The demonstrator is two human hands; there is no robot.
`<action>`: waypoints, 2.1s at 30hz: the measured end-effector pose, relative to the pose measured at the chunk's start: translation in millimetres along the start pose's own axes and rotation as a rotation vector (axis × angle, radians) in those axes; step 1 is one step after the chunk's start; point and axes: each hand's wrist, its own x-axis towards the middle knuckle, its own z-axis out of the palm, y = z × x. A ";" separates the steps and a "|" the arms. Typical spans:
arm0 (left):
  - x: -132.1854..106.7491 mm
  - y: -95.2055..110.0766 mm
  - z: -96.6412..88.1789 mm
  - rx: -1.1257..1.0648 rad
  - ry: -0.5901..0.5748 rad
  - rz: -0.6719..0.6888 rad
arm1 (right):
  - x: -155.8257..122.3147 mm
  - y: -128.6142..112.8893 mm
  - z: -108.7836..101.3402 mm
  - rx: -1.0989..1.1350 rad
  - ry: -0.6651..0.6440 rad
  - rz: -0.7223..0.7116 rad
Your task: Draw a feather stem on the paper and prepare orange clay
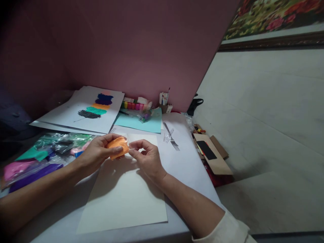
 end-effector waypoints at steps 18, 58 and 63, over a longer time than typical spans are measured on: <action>-0.5 2.9 2.3 0.032 0.019 -0.015 | 0.5 -0.2 -0.7 -0.014 -0.049 -0.031; -1.5 -3.0 2.8 -0.106 -0.011 -0.033 | -1.0 -4.1 -1.0 -0.069 -0.198 -0.203; -1.2 0.0 3.9 -0.136 -0.012 -0.041 | -3.5 -5.0 0.5 -0.069 -0.147 -0.219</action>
